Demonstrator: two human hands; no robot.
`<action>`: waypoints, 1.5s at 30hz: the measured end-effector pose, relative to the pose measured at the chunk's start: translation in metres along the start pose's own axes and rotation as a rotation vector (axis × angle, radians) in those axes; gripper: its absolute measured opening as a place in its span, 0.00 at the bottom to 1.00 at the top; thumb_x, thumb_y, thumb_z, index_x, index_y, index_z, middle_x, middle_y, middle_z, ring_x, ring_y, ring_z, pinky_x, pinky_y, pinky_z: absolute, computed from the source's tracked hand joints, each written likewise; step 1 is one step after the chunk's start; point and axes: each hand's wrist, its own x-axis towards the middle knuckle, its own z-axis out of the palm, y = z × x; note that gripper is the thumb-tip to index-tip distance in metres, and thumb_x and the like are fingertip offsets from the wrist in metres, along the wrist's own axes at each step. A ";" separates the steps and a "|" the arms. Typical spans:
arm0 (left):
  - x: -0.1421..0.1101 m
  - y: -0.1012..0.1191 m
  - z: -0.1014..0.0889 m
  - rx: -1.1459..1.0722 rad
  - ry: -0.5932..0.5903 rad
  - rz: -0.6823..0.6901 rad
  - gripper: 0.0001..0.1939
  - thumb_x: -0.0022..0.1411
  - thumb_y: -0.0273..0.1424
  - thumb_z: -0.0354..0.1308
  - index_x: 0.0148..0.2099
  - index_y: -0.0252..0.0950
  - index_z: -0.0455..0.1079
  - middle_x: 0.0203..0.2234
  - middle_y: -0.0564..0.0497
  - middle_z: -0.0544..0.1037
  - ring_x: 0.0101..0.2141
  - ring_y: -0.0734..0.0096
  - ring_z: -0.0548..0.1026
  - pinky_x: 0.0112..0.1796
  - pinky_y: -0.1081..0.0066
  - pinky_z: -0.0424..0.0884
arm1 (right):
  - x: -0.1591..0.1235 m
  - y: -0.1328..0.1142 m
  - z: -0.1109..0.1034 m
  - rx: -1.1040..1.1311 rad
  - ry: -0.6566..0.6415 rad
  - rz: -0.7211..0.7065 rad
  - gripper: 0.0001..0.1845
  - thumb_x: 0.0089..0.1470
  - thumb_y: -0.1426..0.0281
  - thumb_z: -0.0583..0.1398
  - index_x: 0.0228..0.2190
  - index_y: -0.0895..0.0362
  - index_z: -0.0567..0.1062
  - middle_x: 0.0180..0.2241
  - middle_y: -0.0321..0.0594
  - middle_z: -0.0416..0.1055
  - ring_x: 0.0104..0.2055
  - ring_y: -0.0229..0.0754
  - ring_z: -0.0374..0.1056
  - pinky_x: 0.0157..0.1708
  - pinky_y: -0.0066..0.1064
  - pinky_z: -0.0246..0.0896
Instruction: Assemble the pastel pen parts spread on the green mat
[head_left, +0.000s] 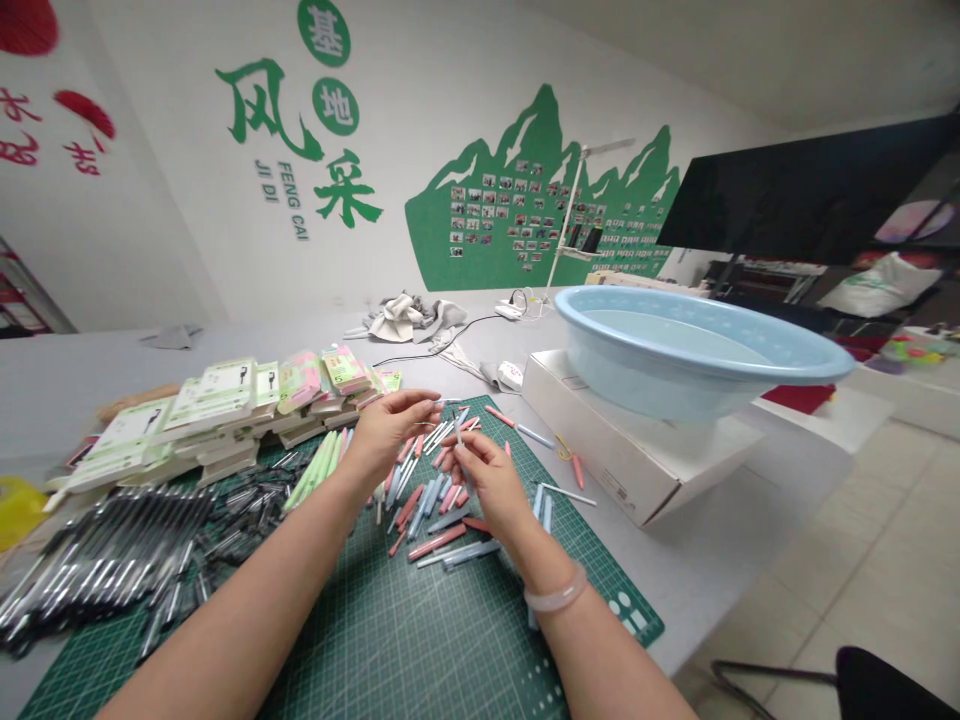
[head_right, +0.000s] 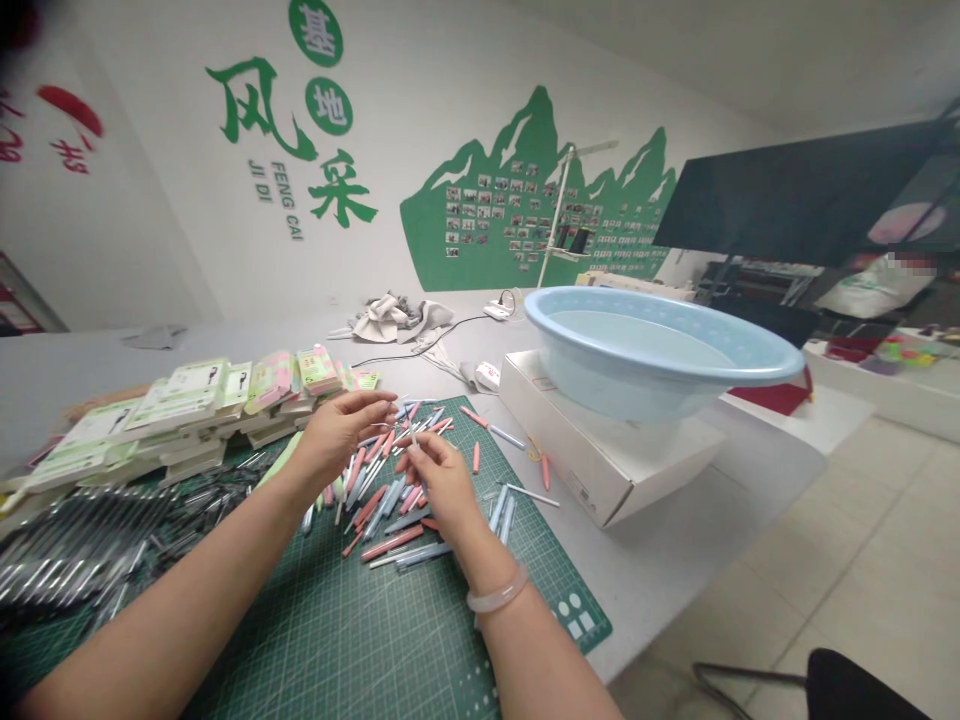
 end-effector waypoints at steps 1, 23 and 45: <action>0.000 0.004 0.003 -0.056 0.019 -0.001 0.17 0.51 0.35 0.62 0.42 0.32 0.71 0.33 0.47 0.77 0.33 0.70 0.75 0.37 0.70 0.71 | 0.000 0.001 0.000 -0.004 -0.006 0.005 0.10 0.54 0.66 0.56 0.36 0.56 0.73 0.26 0.37 0.70 0.23 0.34 0.60 0.25 0.28 0.54; -0.002 0.008 0.013 -0.128 0.047 0.016 0.14 0.49 0.34 0.64 0.38 0.33 0.73 0.31 0.47 0.79 0.34 0.67 0.77 0.38 0.67 0.72 | 0.000 0.004 0.000 -0.011 -0.007 0.019 0.08 0.53 0.67 0.57 0.34 0.56 0.73 0.25 0.36 0.70 0.21 0.33 0.59 0.22 0.27 0.52; -0.015 0.017 0.017 0.074 -0.105 0.099 0.18 0.51 0.37 0.61 0.44 0.35 0.69 0.35 0.46 0.78 0.36 0.64 0.76 0.39 0.65 0.71 | 0.000 0.000 0.000 0.017 -0.003 -0.015 0.12 0.53 0.64 0.57 0.39 0.55 0.72 0.25 0.36 0.70 0.23 0.35 0.60 0.24 0.28 0.54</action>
